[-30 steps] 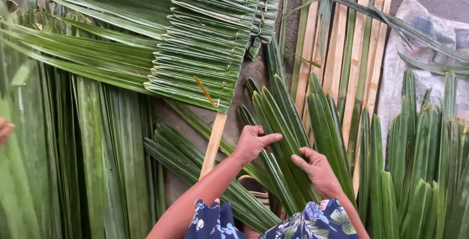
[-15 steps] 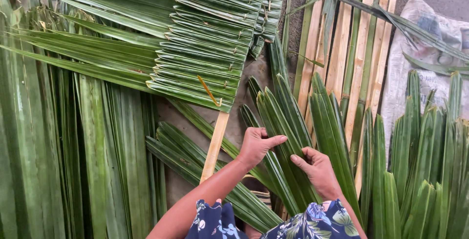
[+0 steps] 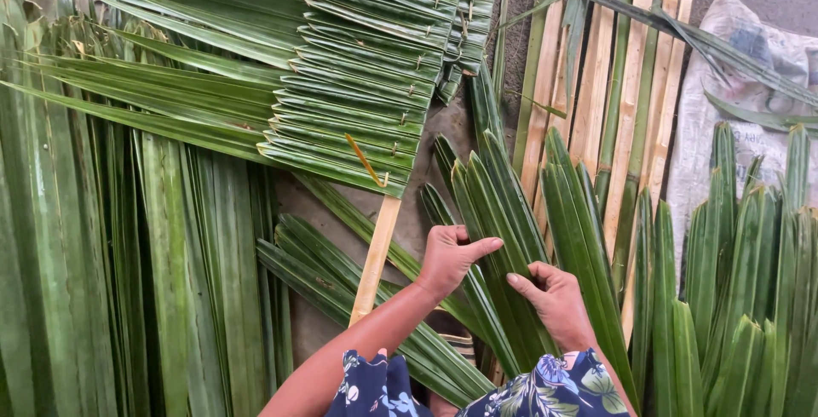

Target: Weaving and pinning palm leaves onto a wooden lath to create a thatched panel

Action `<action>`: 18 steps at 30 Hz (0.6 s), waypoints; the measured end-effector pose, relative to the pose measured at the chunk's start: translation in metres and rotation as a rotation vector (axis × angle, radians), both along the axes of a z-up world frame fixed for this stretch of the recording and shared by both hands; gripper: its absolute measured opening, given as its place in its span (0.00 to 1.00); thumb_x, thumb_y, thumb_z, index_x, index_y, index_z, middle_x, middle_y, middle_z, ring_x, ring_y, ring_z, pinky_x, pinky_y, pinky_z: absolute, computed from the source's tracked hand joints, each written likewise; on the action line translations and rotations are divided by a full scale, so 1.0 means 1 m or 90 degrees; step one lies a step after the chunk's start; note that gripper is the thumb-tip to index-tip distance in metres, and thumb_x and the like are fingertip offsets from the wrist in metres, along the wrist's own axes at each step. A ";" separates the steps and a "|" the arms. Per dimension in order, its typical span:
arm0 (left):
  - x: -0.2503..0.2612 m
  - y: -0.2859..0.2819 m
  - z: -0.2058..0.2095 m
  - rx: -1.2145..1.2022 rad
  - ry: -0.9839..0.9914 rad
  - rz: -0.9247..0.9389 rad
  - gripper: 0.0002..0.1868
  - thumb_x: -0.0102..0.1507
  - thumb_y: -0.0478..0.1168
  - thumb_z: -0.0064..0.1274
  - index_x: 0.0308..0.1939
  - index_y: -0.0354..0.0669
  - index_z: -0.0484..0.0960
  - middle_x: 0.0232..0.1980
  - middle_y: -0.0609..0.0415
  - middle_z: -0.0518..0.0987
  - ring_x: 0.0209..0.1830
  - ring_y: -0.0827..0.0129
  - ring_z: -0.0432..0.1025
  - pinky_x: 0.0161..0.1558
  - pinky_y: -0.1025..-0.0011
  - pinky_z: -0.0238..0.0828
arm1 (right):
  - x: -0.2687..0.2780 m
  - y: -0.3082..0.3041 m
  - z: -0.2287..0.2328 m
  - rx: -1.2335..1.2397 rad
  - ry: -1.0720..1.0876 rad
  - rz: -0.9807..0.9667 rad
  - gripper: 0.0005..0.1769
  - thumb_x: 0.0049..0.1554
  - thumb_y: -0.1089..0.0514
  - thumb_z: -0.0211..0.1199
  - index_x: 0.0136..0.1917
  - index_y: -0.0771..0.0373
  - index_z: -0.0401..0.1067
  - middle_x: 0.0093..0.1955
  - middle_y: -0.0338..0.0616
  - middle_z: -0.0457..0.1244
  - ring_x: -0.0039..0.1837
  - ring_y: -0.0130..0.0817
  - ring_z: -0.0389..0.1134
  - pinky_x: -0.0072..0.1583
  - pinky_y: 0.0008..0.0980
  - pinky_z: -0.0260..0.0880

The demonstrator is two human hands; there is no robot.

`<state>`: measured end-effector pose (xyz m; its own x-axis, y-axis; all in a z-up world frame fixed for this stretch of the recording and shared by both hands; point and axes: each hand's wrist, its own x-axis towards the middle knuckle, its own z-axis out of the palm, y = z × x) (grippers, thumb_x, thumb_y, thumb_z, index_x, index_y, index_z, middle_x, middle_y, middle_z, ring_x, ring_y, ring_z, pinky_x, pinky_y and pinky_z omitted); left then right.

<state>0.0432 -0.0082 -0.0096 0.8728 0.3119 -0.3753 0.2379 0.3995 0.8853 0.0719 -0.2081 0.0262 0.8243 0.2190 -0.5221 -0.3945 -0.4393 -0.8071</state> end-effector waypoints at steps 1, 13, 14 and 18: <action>0.000 0.001 0.002 0.000 0.000 -0.001 0.35 0.53 0.42 0.74 0.14 0.58 0.55 0.20 0.71 0.52 0.22 0.81 0.45 0.27 0.78 0.45 | 0.001 0.002 0.003 0.000 0.000 -0.001 0.12 0.54 0.61 0.75 0.35 0.58 0.71 0.32 0.29 0.53 0.36 0.20 0.51 0.40 0.22 0.53; 0.002 0.002 0.001 -0.041 -0.026 -0.022 0.13 0.57 0.37 0.70 0.21 0.47 0.81 0.26 0.69 0.76 0.27 0.87 0.65 0.28 0.81 0.63 | 0.004 0.015 0.022 -0.005 -0.038 0.077 0.06 0.54 0.62 0.73 0.36 0.63 0.79 0.32 0.33 0.64 0.37 0.22 0.61 0.40 0.24 0.65; 0.003 0.001 -0.008 -0.058 -0.031 0.005 0.09 0.54 0.35 0.72 0.24 0.43 0.84 0.26 0.63 0.79 0.28 0.85 0.66 0.28 0.81 0.65 | 0.005 0.022 0.033 0.010 -0.076 0.079 0.07 0.52 0.63 0.74 0.34 0.62 0.78 0.30 0.32 0.61 0.36 0.21 0.58 0.38 0.24 0.61; 0.010 0.004 -0.003 -0.067 -0.049 0.025 0.08 0.51 0.35 0.75 0.26 0.44 0.88 0.26 0.59 0.81 0.28 0.86 0.67 0.28 0.83 0.66 | 0.016 0.022 0.041 0.031 -0.122 0.113 0.08 0.51 0.62 0.74 0.32 0.60 0.77 0.27 0.30 0.58 0.34 0.20 0.54 0.37 0.22 0.55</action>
